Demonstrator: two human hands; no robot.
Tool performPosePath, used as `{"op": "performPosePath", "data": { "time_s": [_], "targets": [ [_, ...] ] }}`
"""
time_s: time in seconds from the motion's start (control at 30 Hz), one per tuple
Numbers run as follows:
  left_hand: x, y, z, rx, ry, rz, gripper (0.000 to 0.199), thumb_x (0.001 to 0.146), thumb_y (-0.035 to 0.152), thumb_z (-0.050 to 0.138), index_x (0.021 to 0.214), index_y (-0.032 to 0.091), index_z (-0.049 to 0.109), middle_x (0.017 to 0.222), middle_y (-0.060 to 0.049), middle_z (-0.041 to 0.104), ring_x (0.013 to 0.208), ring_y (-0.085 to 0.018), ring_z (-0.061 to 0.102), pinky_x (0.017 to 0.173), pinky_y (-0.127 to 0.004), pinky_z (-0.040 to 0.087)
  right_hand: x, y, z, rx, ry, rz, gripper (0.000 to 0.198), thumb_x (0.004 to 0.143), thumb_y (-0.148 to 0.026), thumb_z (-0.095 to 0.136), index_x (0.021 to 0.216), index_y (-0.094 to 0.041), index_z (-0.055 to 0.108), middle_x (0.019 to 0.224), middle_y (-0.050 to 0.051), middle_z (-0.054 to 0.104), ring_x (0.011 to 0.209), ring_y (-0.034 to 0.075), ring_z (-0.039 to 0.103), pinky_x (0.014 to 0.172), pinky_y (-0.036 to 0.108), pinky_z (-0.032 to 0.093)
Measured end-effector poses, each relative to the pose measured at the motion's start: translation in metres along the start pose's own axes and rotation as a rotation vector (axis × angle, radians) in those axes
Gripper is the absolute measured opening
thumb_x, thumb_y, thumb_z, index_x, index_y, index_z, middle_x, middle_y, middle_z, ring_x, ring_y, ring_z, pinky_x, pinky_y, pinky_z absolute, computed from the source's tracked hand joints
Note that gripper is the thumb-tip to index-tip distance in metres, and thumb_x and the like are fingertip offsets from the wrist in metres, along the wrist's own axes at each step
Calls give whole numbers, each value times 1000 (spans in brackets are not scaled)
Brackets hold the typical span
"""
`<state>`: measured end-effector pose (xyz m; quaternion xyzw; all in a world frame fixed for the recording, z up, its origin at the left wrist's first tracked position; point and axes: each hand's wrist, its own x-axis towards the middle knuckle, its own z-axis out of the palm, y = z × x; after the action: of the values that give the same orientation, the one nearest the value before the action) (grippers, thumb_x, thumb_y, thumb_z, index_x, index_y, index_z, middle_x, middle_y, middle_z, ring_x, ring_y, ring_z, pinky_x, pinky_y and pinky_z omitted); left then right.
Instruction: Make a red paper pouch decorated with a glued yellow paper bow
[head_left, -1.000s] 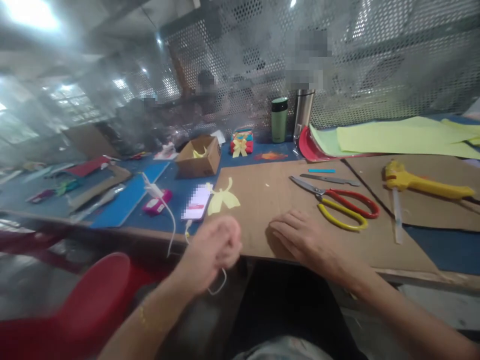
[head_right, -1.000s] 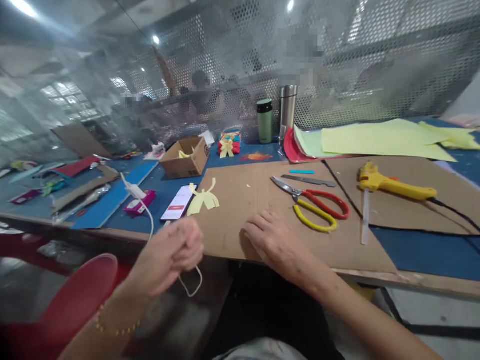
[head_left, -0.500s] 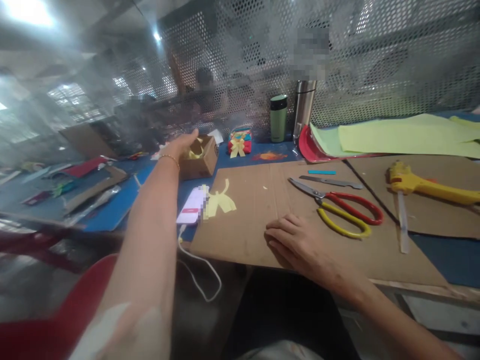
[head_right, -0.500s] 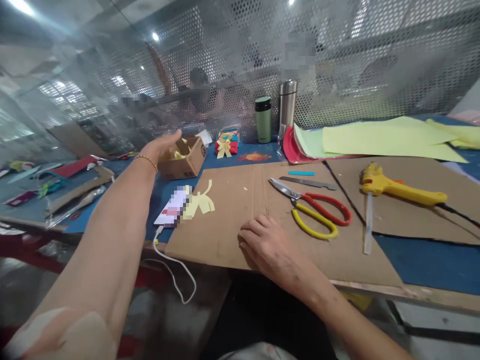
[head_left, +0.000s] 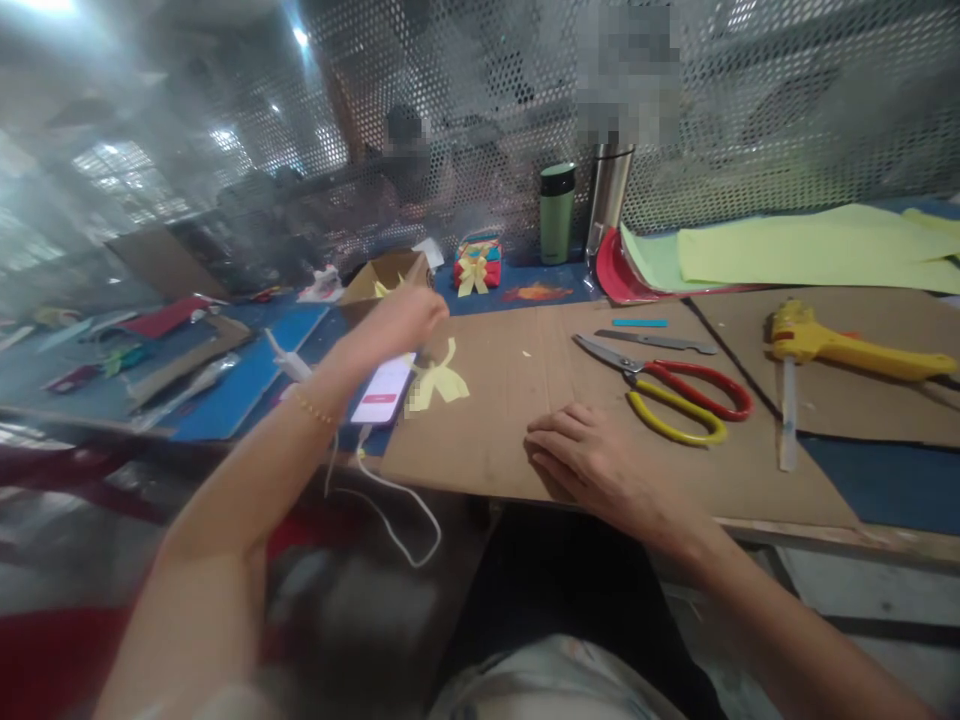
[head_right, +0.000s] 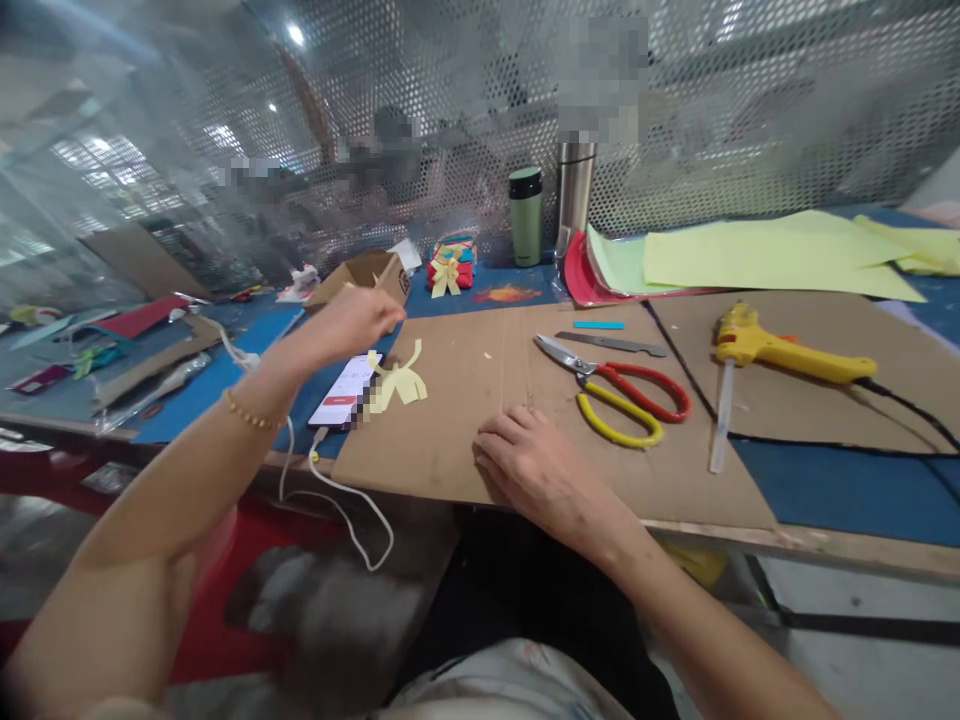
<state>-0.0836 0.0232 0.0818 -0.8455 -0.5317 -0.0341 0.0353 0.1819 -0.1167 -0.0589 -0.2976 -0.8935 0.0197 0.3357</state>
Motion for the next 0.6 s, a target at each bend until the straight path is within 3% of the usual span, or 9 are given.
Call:
{"op": "performPosePath", "data": {
  "time_s": [0.07,0.13,0.2,0.27,0.4,0.6],
  "targets": [
    [-34,14,19,68,-108,25,35,98,26,42,85,18,73,87,-14,75,87,-25,69,86,-36,50,1,-1,-3,-18,-31,2,26,108,-20,47,100,-17,71,98,11,73,86,21,56,78,38,44],
    [-64,24,40,68,-170,17,31,100,28,43,102,16,72,100,-17,76,94,-26,71,88,-36,52,2,-2,-4,-31,-55,4,26,108,-20,47,100,-17,71,97,11,73,85,21,55,77,37,44],
    [-85,33,60,69,-213,11,38,101,37,47,118,12,68,123,-22,73,117,-31,69,100,-40,51,2,-3,-5,-25,-59,3,24,107,-19,47,100,-17,71,95,11,72,85,21,55,78,37,44],
    [-98,45,75,64,-154,28,54,102,45,50,140,7,57,154,-26,55,146,-34,51,118,-43,42,2,-3,-4,-11,-47,7,23,107,-17,48,101,-17,71,94,10,71,86,21,56,79,37,45],
    [-102,74,89,63,-157,81,75,104,56,45,155,1,41,167,-30,37,159,-36,32,129,-46,27,0,-1,-1,0,-26,8,24,107,-18,47,104,-18,71,96,10,71,88,21,57,80,37,45],
    [-87,98,98,41,-131,191,75,108,56,35,158,0,39,169,-28,33,162,-36,25,131,-49,26,-1,0,0,-58,-33,9,27,109,-22,46,98,-16,70,97,10,71,88,21,54,80,36,42]
  ]
}}
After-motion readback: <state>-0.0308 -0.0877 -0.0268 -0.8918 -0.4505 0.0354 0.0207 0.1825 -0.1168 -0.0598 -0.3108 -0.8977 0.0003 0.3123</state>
